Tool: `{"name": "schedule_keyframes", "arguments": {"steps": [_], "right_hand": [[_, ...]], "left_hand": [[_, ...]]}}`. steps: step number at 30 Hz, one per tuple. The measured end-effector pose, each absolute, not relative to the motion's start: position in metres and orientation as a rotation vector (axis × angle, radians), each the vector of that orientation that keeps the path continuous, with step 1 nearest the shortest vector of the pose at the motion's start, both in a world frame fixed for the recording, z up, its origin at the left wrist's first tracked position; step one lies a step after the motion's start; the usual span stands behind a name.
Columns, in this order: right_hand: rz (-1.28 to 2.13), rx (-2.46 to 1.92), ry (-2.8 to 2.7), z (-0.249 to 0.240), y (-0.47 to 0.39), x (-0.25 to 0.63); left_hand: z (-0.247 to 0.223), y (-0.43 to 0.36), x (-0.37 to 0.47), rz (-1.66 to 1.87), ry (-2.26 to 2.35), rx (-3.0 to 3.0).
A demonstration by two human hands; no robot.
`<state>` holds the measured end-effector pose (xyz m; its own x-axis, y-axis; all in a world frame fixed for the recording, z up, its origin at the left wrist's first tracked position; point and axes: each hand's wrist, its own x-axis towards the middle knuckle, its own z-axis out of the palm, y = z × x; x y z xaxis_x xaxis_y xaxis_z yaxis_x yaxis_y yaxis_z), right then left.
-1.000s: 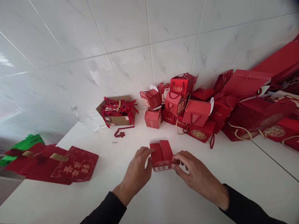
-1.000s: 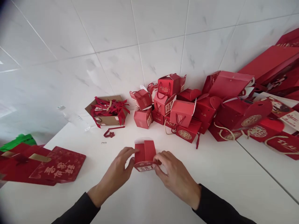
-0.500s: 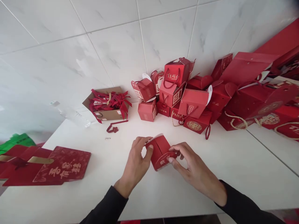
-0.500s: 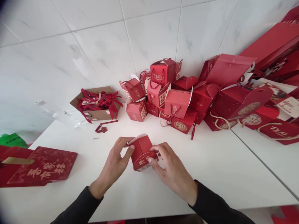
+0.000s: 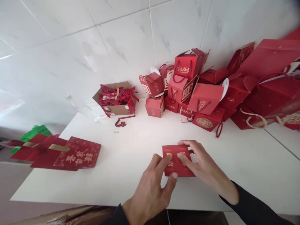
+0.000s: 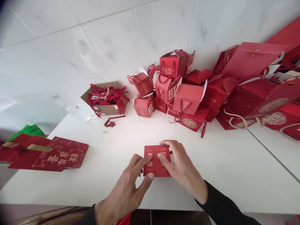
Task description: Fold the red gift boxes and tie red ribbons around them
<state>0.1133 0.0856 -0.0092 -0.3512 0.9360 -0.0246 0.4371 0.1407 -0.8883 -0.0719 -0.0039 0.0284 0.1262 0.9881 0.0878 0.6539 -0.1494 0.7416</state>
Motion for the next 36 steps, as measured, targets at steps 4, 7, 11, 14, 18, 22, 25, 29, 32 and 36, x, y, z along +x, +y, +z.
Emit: {"name": "schedule_keyframes", "arguments": {"steps": [4, 7, 11, 14, 18, 22, 25, 29, 32, 36], "right_hand": [[1.190, -1.324, -1.836, -0.010, 0.084, 0.115], [1.285, -1.351, -1.827, -0.012, 0.081, 0.116], [1.232, -1.375, -1.878, -0.018, 0.078, 0.117], [1.202, -1.405, -1.853, -0.026, 0.076, 0.119], [1.195, -1.395, -1.842, -0.039, 0.075, 0.123], [1.154, -1.383, -1.843, -0.048, 0.076, 0.125], [1.151, -1.351, -1.862, -0.055, 0.078, 0.126], [1.162, -1.342, -1.868, -0.055, 0.079, 0.125], [1.193, -1.362, -1.834, -0.049, 0.077, 0.124], [1.216, -1.399, -1.803, -0.038, 0.073, 0.122]], "left_hand": [[0.040, 0.025, -0.095, 0.692, 1.755, 1.806], [0.043, 0.074, -0.142, 0.721, 2.161, 1.619], [0.037, 0.136, -0.210, 0.846, 2.538, 1.315], [0.030, 0.164, -0.235, 0.933, 2.683, 1.170], [0.026, 0.188, -0.234, 1.071, 2.834, 1.104], [0.033, 0.208, -0.241, 1.130, 2.945, 1.056], [0.041, 0.213, -0.260, 1.096, 2.948, 1.127], [0.057, 0.212, -0.282, 1.154, 2.935, 1.224], [0.084, 0.211, -0.285, 1.317, 2.930, 1.265], [0.152, 0.202, -0.267, 1.654, 2.917, 1.302]]}}
